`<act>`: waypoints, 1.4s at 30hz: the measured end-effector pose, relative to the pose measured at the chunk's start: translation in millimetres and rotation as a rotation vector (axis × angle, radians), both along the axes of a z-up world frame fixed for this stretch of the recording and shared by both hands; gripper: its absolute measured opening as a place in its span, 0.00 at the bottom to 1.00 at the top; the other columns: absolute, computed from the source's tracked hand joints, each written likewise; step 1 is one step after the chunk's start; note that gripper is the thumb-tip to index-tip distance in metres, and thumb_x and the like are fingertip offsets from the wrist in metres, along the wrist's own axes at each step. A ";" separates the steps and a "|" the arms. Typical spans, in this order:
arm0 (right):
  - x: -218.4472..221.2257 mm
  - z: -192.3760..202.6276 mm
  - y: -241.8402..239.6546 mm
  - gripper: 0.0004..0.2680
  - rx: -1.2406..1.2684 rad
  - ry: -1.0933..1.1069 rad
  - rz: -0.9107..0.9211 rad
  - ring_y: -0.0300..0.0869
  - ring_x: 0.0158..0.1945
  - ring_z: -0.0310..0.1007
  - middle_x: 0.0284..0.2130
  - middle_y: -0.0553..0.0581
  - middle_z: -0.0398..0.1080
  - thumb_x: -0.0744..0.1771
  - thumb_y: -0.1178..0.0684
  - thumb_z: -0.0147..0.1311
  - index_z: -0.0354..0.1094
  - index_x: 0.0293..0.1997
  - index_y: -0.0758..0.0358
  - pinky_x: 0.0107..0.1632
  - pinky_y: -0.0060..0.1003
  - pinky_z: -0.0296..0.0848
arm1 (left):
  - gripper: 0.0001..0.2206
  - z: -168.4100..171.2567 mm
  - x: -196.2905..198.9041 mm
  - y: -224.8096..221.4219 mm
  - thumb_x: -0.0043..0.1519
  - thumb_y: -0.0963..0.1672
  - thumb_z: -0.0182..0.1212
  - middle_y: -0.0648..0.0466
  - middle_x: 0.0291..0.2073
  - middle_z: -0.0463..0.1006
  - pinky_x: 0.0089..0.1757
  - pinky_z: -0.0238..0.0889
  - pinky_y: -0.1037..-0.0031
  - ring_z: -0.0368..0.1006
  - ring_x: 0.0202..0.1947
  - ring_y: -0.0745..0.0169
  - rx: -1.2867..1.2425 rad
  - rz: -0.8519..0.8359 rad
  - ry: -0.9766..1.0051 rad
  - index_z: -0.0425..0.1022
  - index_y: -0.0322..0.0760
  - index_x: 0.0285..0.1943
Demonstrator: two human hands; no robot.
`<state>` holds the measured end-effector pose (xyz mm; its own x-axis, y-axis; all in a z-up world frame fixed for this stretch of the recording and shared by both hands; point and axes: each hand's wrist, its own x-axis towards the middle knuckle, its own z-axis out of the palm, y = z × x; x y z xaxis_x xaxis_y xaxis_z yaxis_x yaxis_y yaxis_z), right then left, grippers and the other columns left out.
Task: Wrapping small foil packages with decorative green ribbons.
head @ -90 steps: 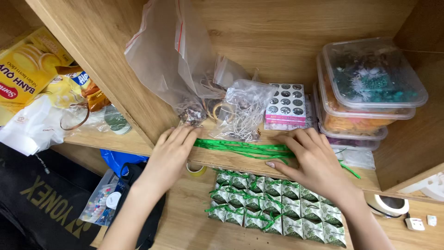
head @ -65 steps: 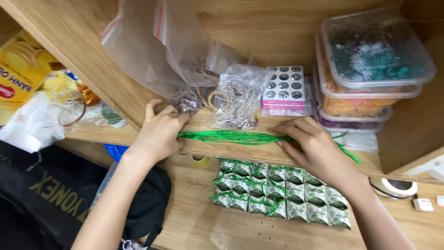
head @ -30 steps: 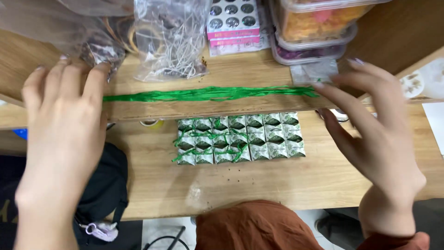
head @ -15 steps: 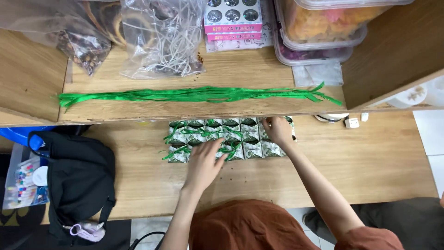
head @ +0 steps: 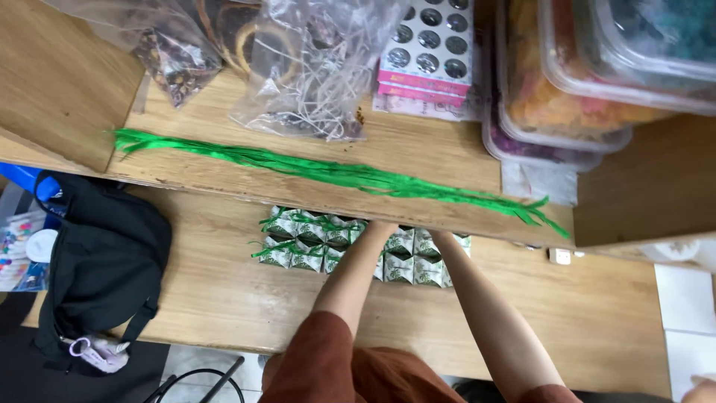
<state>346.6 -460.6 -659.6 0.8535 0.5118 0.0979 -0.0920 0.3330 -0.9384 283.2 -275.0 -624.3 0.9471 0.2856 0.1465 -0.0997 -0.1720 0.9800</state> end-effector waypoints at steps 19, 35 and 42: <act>-81.3 277.7 11.2 0.12 -0.546 -0.232 -0.527 0.45 0.51 0.72 0.50 0.60 0.72 0.71 0.53 0.51 0.64 0.59 0.68 0.52 0.43 0.74 | 0.27 76.3 -5.1 -5.3 0.75 0.52 0.46 0.41 0.77 0.54 0.67 0.47 0.48 0.51 0.73 0.43 -0.009 -0.035 -0.219 0.54 0.34 0.79; -328.3 357.8 38.6 0.08 -0.899 -0.184 -0.167 0.36 0.33 0.77 0.36 0.51 0.81 0.66 0.56 0.59 0.79 0.49 0.56 0.35 0.33 0.74 | 0.19 285.3 -348.7 42.2 0.51 0.47 0.75 0.43 0.39 0.78 0.40 0.71 0.64 0.77 0.37 0.49 0.284 0.076 0.386 0.78 0.28 0.43; -362.7 335.4 73.7 0.05 -0.976 -0.660 -0.120 0.48 0.42 0.75 0.36 0.52 0.77 0.63 0.55 0.62 0.80 0.40 0.57 0.44 0.42 0.74 | 0.17 256.7 -372.7 32.1 0.50 0.46 0.74 0.41 0.38 0.80 0.40 0.72 0.62 0.80 0.37 0.46 0.307 0.091 0.390 0.78 0.30 0.43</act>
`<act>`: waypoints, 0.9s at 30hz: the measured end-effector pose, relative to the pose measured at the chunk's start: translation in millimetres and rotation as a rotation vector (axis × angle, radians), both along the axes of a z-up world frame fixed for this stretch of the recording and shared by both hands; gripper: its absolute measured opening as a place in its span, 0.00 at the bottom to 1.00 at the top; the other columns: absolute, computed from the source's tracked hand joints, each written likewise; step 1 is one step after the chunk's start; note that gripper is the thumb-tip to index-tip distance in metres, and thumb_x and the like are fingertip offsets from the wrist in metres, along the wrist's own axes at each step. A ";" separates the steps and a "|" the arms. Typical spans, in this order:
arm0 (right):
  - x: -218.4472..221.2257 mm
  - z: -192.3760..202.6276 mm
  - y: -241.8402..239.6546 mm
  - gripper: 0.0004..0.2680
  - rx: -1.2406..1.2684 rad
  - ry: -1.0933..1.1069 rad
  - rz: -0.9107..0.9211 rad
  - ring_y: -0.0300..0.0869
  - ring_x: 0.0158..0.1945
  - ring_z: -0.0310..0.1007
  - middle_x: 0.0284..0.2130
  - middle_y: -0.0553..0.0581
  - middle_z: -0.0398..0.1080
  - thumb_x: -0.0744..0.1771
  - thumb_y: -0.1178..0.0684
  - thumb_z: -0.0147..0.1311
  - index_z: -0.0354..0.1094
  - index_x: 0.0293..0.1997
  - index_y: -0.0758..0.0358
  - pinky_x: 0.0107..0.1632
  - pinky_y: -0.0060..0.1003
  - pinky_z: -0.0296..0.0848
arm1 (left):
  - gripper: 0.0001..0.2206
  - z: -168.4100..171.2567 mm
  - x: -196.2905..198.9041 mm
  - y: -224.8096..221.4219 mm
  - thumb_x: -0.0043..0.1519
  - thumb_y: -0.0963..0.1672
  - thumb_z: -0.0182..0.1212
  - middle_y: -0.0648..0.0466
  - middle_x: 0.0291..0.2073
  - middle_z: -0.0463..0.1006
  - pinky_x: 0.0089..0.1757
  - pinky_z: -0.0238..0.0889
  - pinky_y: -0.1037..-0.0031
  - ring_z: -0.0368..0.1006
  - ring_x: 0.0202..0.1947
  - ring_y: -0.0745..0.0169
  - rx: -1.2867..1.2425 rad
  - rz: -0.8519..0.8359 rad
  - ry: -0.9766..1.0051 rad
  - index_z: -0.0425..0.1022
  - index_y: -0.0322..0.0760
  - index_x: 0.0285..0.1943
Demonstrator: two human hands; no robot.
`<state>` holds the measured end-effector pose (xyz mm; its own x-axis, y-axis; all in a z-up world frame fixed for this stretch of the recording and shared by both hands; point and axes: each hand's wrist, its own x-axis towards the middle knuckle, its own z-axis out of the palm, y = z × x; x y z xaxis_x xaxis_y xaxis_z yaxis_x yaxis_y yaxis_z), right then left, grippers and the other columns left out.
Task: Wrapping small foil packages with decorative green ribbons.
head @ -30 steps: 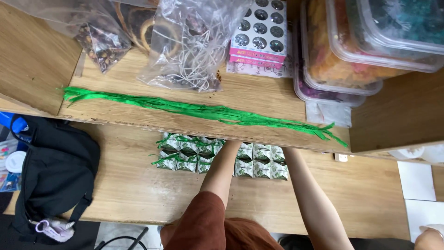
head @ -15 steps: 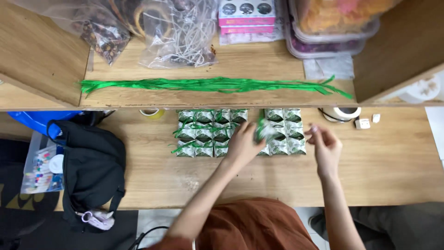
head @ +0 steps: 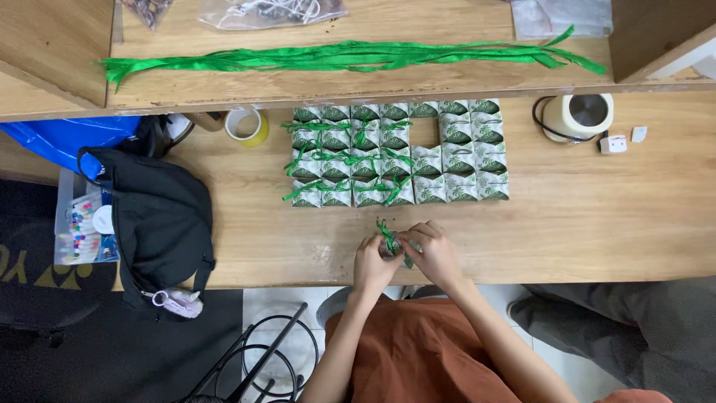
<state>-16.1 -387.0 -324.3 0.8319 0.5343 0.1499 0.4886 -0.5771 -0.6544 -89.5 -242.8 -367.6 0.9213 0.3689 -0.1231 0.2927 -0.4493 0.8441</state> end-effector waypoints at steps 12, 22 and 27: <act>8.1 -20.2 -6.9 0.10 -0.034 -0.113 0.045 0.49 0.41 0.73 0.36 0.52 0.71 0.61 0.53 0.64 0.75 0.44 0.53 0.43 0.45 0.73 | 0.32 2.1 -21.5 -15.1 0.47 0.45 0.78 0.41 0.37 0.80 0.39 0.74 0.62 0.80 0.37 0.44 -0.021 -0.094 0.068 0.66 0.33 0.58; 7.8 6.5 -14.1 0.05 -0.015 0.186 -0.107 0.44 0.30 0.77 0.32 0.53 0.75 0.64 0.54 0.61 0.79 0.40 0.55 0.36 0.41 0.76 | 0.30 19.9 -24.1 -5.7 0.50 0.45 0.76 0.43 0.38 0.83 0.40 0.73 0.61 0.82 0.39 0.46 -0.128 0.029 0.065 0.63 0.32 0.58; -7.9 24.0 -5.3 0.05 -0.183 0.103 -0.042 0.44 0.40 0.76 0.34 0.50 0.79 0.63 0.52 0.61 0.81 0.38 0.53 0.42 0.44 0.76 | 0.19 41.7 -19.0 -13.9 0.50 0.46 0.74 0.44 0.40 0.83 0.39 0.73 0.60 0.81 0.40 0.44 0.044 0.041 0.015 0.78 0.34 0.49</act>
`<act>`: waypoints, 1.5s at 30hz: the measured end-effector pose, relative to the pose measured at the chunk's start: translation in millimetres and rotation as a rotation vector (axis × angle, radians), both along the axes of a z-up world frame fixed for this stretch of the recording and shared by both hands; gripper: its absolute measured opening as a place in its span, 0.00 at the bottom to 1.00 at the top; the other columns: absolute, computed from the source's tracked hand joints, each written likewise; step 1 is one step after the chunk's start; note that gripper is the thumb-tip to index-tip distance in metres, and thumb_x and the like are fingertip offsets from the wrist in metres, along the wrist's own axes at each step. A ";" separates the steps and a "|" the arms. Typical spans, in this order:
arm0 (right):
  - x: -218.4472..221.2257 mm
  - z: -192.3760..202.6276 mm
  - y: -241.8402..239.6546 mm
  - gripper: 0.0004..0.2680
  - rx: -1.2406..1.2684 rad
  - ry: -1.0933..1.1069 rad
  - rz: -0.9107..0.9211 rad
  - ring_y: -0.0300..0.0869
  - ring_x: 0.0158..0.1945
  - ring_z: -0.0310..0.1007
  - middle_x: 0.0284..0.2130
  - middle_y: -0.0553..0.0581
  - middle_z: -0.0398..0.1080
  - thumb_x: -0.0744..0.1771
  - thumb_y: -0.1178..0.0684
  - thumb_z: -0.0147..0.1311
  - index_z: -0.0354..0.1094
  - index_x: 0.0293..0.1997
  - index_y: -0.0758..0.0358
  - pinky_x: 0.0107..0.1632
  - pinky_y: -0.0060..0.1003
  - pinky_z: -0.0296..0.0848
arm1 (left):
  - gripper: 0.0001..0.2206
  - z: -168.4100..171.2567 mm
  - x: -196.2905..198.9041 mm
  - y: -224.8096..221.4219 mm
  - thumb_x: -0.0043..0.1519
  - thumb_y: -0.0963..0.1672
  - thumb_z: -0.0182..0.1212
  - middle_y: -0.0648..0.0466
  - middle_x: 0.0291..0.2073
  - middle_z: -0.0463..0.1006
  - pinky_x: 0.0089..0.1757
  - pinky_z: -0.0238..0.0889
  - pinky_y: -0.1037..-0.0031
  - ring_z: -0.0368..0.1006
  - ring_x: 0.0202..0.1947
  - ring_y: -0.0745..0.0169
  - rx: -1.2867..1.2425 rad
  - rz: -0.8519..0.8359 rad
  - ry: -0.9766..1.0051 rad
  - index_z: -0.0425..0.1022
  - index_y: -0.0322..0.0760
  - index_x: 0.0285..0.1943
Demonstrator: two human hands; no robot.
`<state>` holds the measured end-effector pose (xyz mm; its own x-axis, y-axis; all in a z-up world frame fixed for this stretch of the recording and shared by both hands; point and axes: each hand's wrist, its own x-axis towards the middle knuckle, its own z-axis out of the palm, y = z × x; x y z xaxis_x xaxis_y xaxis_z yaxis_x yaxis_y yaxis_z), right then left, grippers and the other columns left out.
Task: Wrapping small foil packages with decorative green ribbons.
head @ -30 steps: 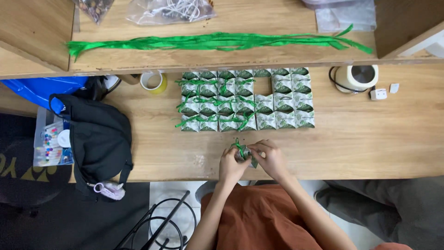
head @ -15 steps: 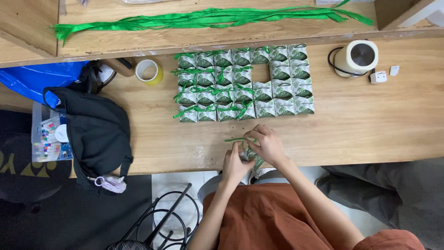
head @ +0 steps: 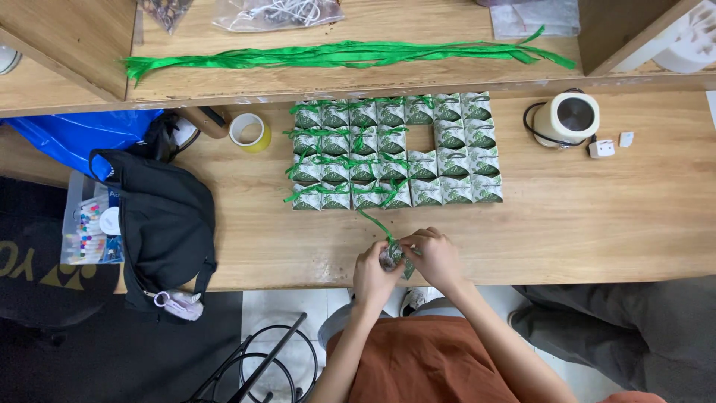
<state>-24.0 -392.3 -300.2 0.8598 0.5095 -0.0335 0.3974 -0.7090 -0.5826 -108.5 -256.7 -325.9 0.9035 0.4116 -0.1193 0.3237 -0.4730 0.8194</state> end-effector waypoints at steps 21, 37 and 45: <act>0.0 6.1 0.6 0.02 -0.037 -0.144 -0.012 0.49 0.43 0.74 0.32 0.52 0.76 0.62 0.55 0.59 0.77 0.31 0.58 0.46 0.45 0.72 | 0.23 -5.5 8.0 -30.3 0.49 0.45 0.73 0.50 0.49 0.78 0.44 0.70 0.60 0.72 0.47 0.47 0.367 -0.069 -0.020 0.79 0.37 0.56; 59.9 38.8 -50.0 0.02 0.261 -0.092 -0.322 0.41 0.40 0.74 0.34 0.56 0.75 0.64 0.60 0.60 0.72 0.33 0.64 0.45 0.35 0.76 | 0.22 -65.4 8.0 28.4 0.53 0.45 0.73 0.50 0.52 0.78 0.45 0.72 0.58 0.73 0.50 0.45 0.370 -0.027 0.116 0.79 0.43 0.58; 71.2 61.3 -85.0 0.03 0.750 0.476 -0.187 0.39 0.52 0.75 0.46 0.61 0.78 0.67 0.66 0.47 0.63 0.34 0.66 0.57 0.35 0.72 | 0.40 -27.1 15.9 21.3 0.49 0.46 0.73 0.34 0.65 0.64 0.58 0.54 0.46 0.59 0.67 0.31 0.415 -0.147 0.025 0.62 0.32 0.73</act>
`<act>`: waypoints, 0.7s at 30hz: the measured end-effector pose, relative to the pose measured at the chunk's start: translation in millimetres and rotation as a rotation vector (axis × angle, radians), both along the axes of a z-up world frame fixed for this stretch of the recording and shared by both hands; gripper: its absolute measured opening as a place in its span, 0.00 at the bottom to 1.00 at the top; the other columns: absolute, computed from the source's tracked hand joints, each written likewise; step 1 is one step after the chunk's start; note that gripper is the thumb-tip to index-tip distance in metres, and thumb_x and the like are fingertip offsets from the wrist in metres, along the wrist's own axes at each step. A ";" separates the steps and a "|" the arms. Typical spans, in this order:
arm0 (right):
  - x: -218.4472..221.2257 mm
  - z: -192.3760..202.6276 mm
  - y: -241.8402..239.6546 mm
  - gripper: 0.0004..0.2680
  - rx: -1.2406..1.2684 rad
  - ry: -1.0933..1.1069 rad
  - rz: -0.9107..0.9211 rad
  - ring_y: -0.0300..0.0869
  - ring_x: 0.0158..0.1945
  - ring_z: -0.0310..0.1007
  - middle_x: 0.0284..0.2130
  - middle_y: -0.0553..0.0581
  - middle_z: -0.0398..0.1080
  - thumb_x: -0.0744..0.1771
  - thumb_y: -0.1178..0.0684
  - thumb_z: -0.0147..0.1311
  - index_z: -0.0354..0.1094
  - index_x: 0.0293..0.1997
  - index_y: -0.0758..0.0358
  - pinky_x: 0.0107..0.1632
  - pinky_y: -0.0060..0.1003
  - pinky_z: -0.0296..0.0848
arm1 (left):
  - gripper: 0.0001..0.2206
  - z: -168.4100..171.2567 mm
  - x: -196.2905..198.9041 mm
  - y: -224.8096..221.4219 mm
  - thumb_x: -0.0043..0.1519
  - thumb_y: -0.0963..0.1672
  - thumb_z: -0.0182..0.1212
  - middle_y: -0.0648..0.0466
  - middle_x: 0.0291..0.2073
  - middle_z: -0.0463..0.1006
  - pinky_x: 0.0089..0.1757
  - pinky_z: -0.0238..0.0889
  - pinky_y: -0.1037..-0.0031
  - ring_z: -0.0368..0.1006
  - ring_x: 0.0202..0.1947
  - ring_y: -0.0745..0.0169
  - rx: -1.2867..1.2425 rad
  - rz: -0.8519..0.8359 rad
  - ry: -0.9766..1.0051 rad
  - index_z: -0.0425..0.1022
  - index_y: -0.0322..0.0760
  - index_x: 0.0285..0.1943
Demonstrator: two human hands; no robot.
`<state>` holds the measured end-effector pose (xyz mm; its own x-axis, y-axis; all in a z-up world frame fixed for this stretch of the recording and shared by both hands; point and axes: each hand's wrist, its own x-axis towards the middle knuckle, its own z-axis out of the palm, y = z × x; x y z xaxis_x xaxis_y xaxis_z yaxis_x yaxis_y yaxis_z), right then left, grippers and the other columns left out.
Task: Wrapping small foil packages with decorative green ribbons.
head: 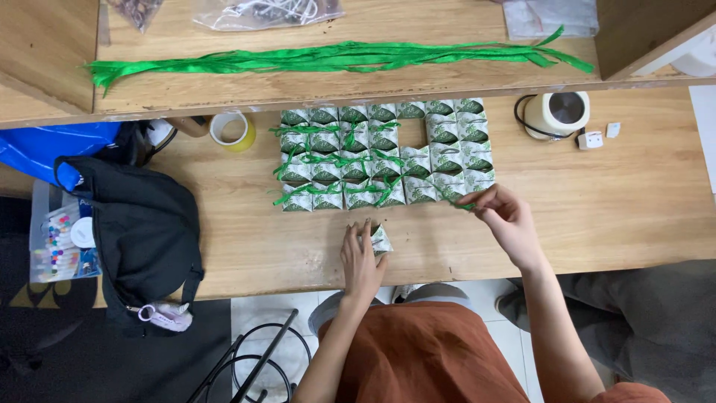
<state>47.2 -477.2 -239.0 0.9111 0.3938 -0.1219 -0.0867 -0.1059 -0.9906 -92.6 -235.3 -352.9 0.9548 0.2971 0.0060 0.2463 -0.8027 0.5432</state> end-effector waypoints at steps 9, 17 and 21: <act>-8.1 22.6 13.4 0.03 0.095 0.087 0.220 0.42 0.51 0.77 0.42 0.62 0.78 0.66 0.66 0.49 0.64 0.34 0.67 0.55 0.36 0.73 | 0.25 153.9 37.1 12.8 0.59 0.48 0.70 0.49 0.59 0.78 0.61 0.59 0.57 0.72 0.61 0.48 -0.480 -0.381 -0.341 0.73 0.37 0.65; -8.3 29.3 28.6 0.02 0.085 0.080 0.223 0.37 0.40 0.73 0.34 0.55 0.71 0.67 0.66 0.50 0.66 0.38 0.68 0.46 0.34 0.73 | 0.11 110.8 34.1 6.5 0.65 0.44 0.65 0.54 0.45 0.85 0.49 0.72 0.72 0.80 0.45 0.67 -1.009 -0.435 0.035 0.81 0.33 0.53; -8.1 30.6 33.4 0.01 0.099 0.126 0.279 0.36 0.33 0.74 0.29 0.51 0.69 0.67 0.64 0.49 0.63 0.39 0.67 0.39 0.32 0.73 | 0.13 75.2 29.6 13.4 0.72 0.45 0.59 0.52 0.43 0.81 0.44 0.73 0.76 0.78 0.42 0.69 -1.502 -0.456 0.281 0.76 0.27 0.57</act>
<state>39.1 -443.9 -208.4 0.7462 0.6421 -0.1758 -0.1906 -0.0470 -0.9805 -63.0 -222.0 -277.8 0.8817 -0.4274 -0.2000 0.3705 0.3646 0.8542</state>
